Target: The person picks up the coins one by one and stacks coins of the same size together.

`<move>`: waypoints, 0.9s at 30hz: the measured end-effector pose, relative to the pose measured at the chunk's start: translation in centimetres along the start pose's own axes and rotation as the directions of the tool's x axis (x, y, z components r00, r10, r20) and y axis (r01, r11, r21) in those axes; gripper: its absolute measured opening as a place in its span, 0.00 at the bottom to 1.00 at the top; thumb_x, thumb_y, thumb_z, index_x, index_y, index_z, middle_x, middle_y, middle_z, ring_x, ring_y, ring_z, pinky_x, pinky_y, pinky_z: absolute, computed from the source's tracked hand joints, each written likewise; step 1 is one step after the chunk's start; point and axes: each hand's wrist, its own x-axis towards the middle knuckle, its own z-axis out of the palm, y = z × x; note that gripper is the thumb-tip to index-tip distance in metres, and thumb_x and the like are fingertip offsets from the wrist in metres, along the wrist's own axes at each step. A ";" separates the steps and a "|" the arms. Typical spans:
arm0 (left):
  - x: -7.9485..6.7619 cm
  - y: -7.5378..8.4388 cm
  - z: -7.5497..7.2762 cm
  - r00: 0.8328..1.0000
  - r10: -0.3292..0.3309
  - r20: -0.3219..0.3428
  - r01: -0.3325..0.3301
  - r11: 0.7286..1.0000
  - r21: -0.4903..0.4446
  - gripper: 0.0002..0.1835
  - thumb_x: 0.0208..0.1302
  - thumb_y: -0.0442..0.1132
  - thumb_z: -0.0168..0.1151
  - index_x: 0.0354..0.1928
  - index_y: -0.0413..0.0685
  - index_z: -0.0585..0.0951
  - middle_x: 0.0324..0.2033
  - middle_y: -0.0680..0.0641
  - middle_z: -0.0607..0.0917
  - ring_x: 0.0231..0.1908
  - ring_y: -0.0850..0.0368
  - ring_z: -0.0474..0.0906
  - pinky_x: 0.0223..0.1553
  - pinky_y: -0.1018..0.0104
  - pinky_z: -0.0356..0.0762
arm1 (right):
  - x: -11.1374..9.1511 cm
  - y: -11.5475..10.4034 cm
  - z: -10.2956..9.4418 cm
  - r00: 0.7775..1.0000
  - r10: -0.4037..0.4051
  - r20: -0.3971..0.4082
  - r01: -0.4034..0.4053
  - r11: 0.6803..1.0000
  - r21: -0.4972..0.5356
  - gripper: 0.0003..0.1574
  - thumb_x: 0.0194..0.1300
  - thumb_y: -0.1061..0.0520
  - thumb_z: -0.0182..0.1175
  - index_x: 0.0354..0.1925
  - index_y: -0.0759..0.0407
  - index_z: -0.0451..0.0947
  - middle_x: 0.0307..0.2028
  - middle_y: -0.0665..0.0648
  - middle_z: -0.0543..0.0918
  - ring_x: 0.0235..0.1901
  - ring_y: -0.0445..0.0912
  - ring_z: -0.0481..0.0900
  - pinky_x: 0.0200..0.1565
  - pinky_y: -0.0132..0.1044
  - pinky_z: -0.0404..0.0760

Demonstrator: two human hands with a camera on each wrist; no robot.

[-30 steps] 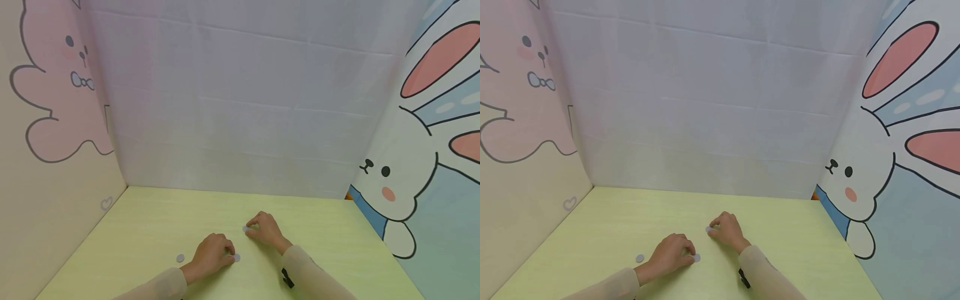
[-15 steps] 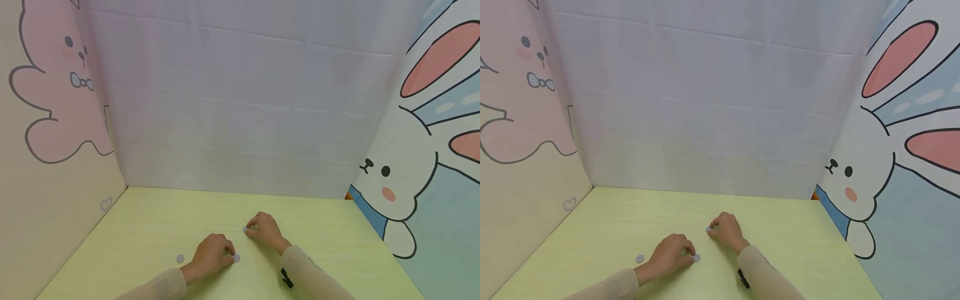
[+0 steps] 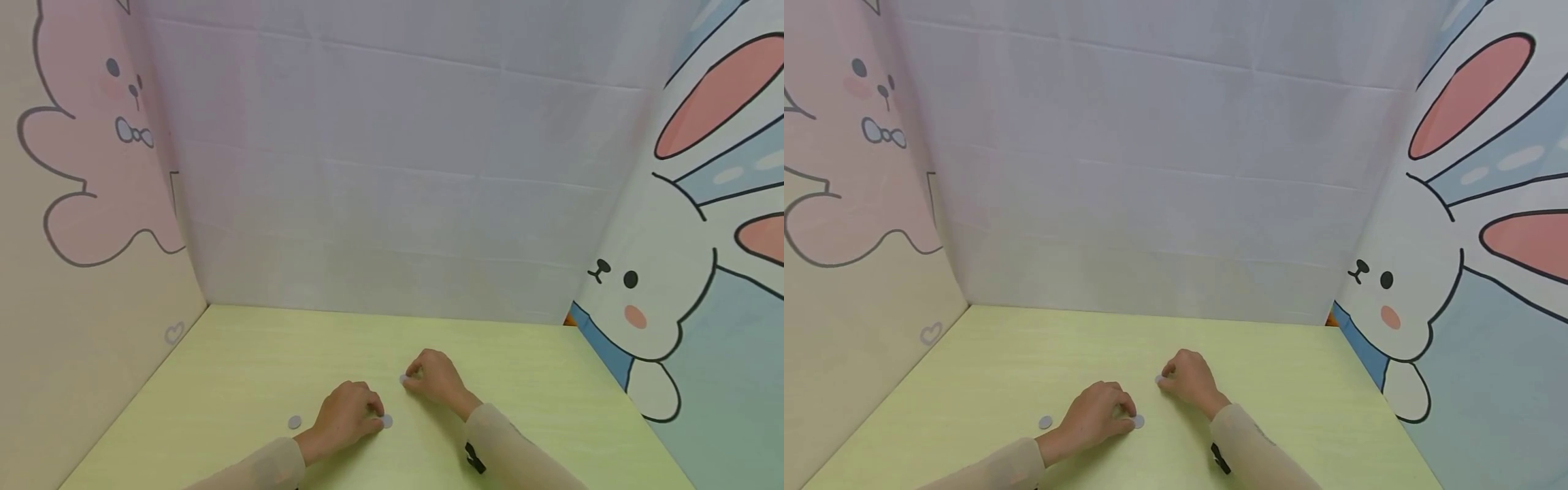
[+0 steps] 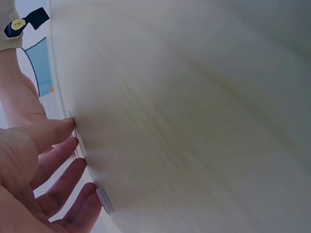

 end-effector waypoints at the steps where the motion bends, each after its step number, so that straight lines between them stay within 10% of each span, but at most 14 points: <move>1: 0.0 0.0 0.0 1.000 0.000 0.001 0.000 1.000 -0.003 0.08 0.56 0.47 0.83 0.34 0.57 0.92 0.34 0.58 0.86 0.36 0.62 0.75 0.37 0.66 0.77 | -0.1 0.0 0.0 1.000 -0.006 -0.003 0.006 1.000 0.000 0.09 0.62 0.53 0.78 0.33 0.57 0.92 0.34 0.52 0.86 0.38 0.48 0.82 0.44 0.45 0.83; 27: 0.1 0.1 0.0 1.000 -0.025 0.009 0.025 0.999 -0.020 0.07 0.57 0.47 0.83 0.34 0.58 0.92 0.33 0.59 0.86 0.35 0.62 0.75 0.35 0.67 0.75 | -4.1 -1.8 -0.4 0.992 -0.098 0.078 0.092 0.993 0.079 0.08 0.62 0.49 0.78 0.32 0.51 0.93 0.37 0.45 0.88 0.40 0.43 0.83 0.47 0.44 0.82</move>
